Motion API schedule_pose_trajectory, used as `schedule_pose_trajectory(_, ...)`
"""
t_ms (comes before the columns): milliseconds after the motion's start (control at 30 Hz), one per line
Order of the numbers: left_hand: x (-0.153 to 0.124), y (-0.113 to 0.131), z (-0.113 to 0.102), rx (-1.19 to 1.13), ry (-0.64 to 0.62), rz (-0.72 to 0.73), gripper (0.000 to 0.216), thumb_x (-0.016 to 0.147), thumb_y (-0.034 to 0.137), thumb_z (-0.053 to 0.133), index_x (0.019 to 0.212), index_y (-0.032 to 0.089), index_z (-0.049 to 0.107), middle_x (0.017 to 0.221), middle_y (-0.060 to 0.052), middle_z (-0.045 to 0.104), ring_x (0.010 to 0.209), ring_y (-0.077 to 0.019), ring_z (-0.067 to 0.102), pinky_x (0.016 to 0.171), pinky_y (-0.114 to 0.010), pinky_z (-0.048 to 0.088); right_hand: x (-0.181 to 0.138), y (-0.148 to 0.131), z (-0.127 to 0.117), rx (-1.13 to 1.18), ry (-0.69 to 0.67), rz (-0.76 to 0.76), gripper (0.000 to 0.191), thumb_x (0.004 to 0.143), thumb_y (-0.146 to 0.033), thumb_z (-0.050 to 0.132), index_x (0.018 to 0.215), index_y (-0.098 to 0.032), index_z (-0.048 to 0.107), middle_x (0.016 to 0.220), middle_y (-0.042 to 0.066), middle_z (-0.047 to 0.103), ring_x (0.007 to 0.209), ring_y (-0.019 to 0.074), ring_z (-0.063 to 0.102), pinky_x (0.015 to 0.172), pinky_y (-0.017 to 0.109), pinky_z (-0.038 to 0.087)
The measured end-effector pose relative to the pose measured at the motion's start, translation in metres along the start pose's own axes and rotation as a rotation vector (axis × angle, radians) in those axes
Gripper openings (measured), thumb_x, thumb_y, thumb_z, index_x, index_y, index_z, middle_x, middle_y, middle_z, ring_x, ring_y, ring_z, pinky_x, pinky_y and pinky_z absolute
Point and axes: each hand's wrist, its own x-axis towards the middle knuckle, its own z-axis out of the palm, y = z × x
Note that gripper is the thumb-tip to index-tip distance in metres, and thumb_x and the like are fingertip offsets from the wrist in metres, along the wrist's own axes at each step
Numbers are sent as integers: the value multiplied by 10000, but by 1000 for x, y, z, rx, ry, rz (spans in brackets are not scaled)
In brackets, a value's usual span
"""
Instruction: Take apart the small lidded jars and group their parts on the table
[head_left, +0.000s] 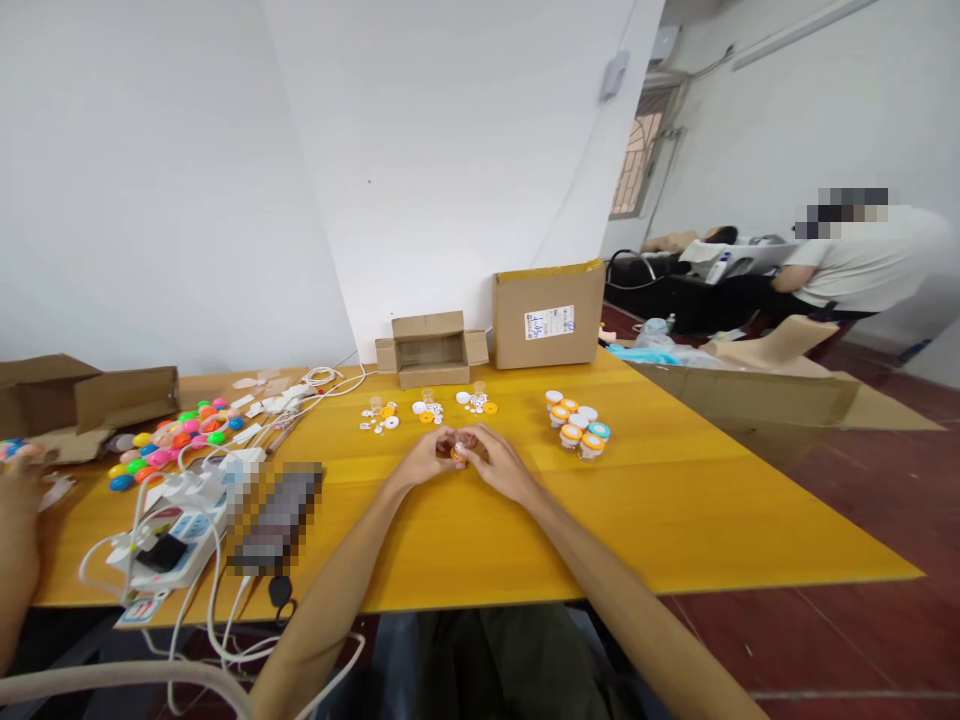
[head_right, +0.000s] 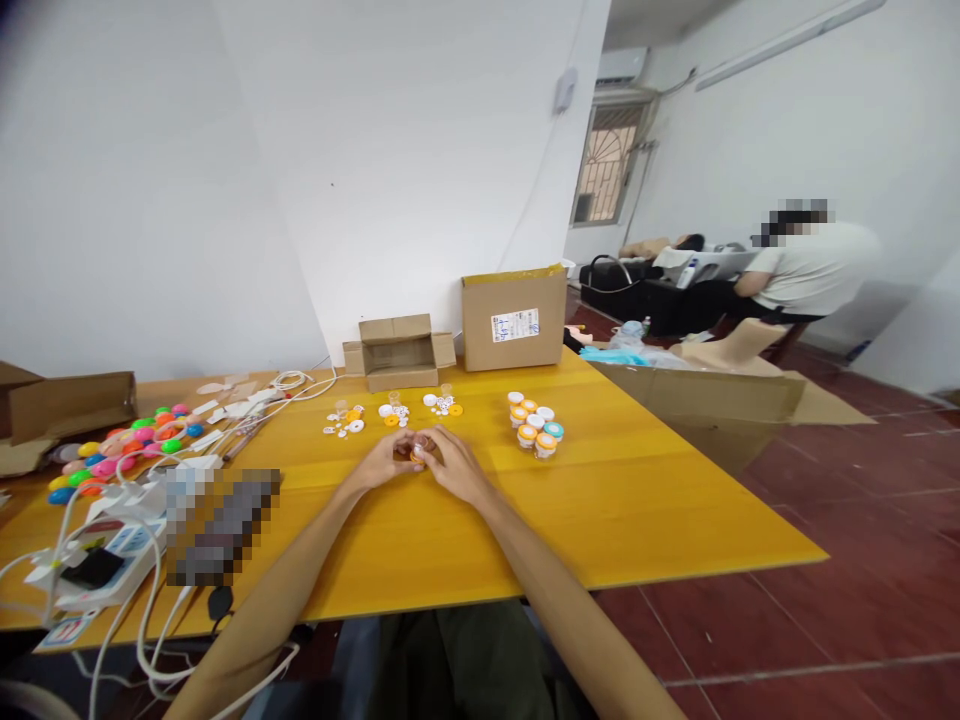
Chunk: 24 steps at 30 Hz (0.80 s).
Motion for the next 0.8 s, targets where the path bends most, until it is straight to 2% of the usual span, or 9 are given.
schedule_pose_trajectory(233, 1, -2, 0, 9, -16, 19, 366, 625, 330, 819, 908, 161, 661, 887, -40, 699, 794, -169, 609, 785, -301, 474, 0, 1, 1, -9, 75, -34, 142, 886, -293, 540, 996, -244, 615, 937, 26, 667, 854, 184, 617, 816, 321, 516)
schedule_pose_trajectory(500, 1, -6, -3, 71, -38, 10, 278, 654, 258, 761, 899, 164, 670, 818, -8, 666, 724, -139, 563, 752, -285, 463, 0, 1, -1, -94, 290, -31, 195, 888, -312, 516, 1047, -243, 604, 922, 38, 663, 774, 188, 617, 762, 321, 524)
schedule_pose_trajectory(667, 1, -5, -4, 132, -25, 7, 248, 642, 207, 745, 878, 169, 679, 799, -4, 667, 729, -141, 560, 767, -286, 461, 1, 3, -3, -323, 389, 125, 239, 896, -276, 489, 1099, -218, 602, 947, 61, 658, 780, 200, 621, 769, 326, 509)
schedule_pose_trajectory(800, 0, -1, -4, 156, -31, 8, 198, 682, 221, 718, 872, 167, 693, 802, -12, 682, 732, -146, 579, 768, -289, 478, 1, 1, -6, -587, 254, 334, 199, 872, -188, 526, 1044, -219, 621, 986, 79, 664, 895, 223, 631, 760, 305, 483)
